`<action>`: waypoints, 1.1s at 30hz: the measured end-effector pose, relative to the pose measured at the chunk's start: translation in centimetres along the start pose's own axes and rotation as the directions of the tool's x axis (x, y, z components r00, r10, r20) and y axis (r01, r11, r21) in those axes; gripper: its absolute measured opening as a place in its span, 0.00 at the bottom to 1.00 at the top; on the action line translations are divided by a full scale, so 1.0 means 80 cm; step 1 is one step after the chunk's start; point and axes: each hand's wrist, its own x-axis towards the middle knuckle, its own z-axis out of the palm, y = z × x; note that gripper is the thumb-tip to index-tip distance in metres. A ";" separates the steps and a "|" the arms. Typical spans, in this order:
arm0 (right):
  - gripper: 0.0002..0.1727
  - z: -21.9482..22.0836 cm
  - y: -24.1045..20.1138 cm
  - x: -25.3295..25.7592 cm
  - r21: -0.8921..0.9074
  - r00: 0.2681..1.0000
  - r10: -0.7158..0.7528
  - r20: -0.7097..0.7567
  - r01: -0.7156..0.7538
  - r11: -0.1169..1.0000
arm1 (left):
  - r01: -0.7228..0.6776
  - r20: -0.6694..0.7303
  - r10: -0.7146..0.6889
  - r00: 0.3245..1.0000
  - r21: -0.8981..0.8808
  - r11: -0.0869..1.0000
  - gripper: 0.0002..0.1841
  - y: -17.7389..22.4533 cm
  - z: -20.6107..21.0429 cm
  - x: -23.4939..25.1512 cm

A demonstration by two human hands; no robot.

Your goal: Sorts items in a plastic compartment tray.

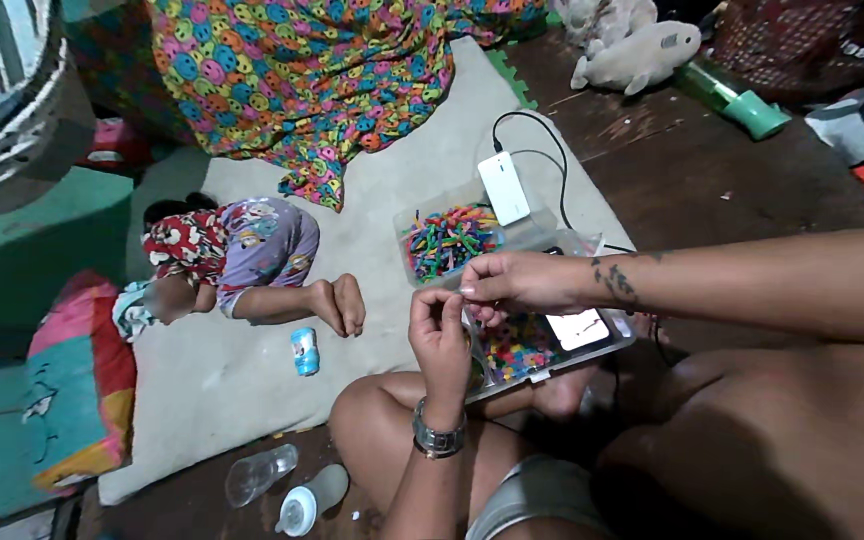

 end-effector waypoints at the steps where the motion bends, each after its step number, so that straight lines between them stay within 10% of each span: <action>1: 0.08 0.000 0.000 -0.001 0.015 1.000 0.009 -0.010 -0.009 1.000 | -0.001 0.007 0.001 1.000 0.006 1.000 0.05 0.000 0.000 0.000; 33: 0.15 -0.003 -0.027 0.011 -0.010 0.998 -0.015 0.057 0.015 1.000 | -0.163 0.060 0.159 0.985 0.072 0.984 0.06 0.007 -0.026 0.028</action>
